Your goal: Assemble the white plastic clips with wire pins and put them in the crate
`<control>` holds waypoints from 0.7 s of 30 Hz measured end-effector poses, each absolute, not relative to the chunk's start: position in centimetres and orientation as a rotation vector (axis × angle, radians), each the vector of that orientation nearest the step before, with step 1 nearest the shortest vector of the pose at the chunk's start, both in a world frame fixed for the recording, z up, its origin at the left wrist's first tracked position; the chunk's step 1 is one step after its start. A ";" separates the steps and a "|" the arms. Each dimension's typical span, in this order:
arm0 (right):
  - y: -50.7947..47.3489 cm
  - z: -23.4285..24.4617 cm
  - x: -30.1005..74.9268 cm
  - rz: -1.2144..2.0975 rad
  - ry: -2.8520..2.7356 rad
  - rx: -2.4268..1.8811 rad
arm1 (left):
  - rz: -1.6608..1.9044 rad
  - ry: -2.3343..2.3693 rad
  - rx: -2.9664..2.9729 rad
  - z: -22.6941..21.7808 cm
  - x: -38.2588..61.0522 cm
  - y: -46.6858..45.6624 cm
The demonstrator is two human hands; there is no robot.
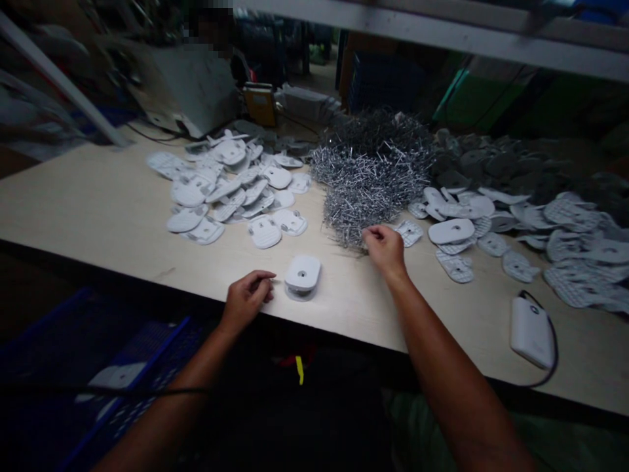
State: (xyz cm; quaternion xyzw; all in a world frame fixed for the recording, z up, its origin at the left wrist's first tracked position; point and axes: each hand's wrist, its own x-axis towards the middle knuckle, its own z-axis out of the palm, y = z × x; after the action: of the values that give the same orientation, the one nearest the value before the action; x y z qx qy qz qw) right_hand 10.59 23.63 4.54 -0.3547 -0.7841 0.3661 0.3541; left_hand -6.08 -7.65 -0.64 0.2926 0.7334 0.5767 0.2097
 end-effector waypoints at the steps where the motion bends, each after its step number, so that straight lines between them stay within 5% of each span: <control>1: 23.6 4.5 10.8 0.961 -1.960 -0.940 | 1.608 2.036 0.818 -0.6 -6.1 -7.6; 9: 24.0 4.4 11.6 0.850 -1.970 -0.910 | 1.615 2.029 0.817 -0.7 -6.2 -7.6; 21: 25.2 5.4 11.6 1.330 -1.945 -0.834 | 1.619 2.046 0.814 -0.8 -6.1 -7.7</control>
State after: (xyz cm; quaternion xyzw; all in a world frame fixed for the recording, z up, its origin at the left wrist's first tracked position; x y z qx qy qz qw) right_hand 11.61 25.20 5.39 -0.3165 -0.7385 0.5050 0.3154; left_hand -6.12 -7.68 -0.75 0.2916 0.7331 0.5800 0.2028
